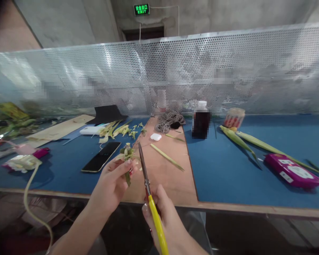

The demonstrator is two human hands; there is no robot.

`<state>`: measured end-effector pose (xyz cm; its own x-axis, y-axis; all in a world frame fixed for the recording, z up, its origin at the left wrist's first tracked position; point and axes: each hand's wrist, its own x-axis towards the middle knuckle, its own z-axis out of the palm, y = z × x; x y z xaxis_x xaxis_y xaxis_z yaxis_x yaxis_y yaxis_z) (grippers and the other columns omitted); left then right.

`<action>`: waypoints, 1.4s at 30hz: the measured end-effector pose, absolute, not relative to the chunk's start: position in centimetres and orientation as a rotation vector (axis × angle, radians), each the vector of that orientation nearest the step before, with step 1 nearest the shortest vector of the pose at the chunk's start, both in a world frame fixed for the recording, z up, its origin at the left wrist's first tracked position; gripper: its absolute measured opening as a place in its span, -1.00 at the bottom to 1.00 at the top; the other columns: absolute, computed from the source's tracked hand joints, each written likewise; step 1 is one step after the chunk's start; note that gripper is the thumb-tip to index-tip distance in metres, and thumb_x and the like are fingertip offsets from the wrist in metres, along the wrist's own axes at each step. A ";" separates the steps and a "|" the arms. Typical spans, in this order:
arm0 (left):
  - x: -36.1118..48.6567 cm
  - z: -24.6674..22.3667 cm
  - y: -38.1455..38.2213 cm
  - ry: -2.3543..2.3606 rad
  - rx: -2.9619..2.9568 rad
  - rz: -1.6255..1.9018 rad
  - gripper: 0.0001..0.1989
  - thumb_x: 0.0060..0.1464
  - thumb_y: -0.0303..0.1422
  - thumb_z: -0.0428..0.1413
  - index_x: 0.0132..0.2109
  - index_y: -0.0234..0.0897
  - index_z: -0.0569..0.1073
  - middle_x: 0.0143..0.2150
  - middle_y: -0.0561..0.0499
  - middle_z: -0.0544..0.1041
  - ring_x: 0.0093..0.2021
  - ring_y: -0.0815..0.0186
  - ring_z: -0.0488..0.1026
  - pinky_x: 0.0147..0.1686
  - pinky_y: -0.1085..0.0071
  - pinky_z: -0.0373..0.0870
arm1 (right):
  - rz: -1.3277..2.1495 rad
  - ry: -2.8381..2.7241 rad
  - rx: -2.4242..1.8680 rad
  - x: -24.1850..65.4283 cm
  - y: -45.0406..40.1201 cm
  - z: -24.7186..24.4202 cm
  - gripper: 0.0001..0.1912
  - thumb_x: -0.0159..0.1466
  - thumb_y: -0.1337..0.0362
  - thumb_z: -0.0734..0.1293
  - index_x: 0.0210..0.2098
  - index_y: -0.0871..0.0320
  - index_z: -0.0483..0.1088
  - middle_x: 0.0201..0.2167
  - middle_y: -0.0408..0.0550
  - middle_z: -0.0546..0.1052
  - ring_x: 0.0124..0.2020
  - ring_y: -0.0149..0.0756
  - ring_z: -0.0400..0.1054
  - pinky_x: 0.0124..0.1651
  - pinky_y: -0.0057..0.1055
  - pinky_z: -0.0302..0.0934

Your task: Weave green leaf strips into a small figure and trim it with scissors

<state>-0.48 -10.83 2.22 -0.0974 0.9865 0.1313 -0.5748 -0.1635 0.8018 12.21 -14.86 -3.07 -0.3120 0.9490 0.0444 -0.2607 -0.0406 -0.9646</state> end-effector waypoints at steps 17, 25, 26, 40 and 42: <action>0.1 2.3 -11.0 0.766 0.783 1.613 -0.90 -0.20 -0.45 0.25 -0.44 -0.29 0.48 -0.46 0.10 0.46 -0.52 0.52 0.29 -0.48 0.63 0.24 | 1.576 -1.301 -0.820 12.2 -14.9 -2.8 -0.56 0.10 -0.12 0.21 -0.30 0.14 0.18 -0.54 -0.20 0.21 -0.67 -0.58 -0.06 -0.72 -0.61 -0.14; 0.1 2.2 -11.1 0.781 0.817 1.557 -0.90 -0.20 -0.47 0.24 -0.43 -0.33 0.48 -0.48 0.08 0.43 -0.45 0.48 0.32 -0.42 0.60 0.26 | 1.629 -1.255 -0.847 12.4 -14.6 -3.1 -0.64 0.15 -0.06 0.21 -0.34 0.12 0.15 -0.61 -0.28 0.12 -0.71 -0.58 -0.12 -0.71 -0.60 -0.09; 0.1 2.2 -11.1 0.786 0.819 1.555 -0.90 -0.20 -0.48 0.24 -0.43 -0.33 0.48 -0.48 0.08 0.43 -0.43 0.47 0.32 -0.41 0.60 0.26 | 1.634 -1.253 -0.850 12.5 -14.6 -3.0 -0.64 0.15 -0.06 0.20 -0.33 0.12 0.14 -0.62 -0.29 0.11 -0.71 -0.58 -0.12 -0.71 -0.60 -0.10; 0.5 2.4 -11.2 0.775 0.803 1.555 -0.90 -0.24 -0.48 0.26 -0.51 -0.30 0.47 -0.54 0.11 0.42 -0.45 0.48 0.34 -0.36 0.62 0.28 | 1.549 -1.353 -0.872 12.6 -14.2 -3.0 -0.60 0.14 -0.12 0.17 -0.43 0.12 0.12 -0.67 -0.28 0.09 -0.67 -0.54 -0.07 -0.66 -0.58 -0.10; 0.4 2.3 -11.1 0.777 0.802 1.558 -0.90 -0.23 -0.48 0.26 -0.52 -0.31 0.46 -0.54 0.11 0.43 -0.46 0.49 0.33 -0.38 0.63 0.28 | 1.503 -1.379 -0.844 12.6 -14.0 -3.1 -0.57 0.13 -0.13 0.17 -0.48 0.11 0.07 -0.65 -0.26 0.09 -0.64 -0.53 -0.06 -0.64 -0.56 -0.10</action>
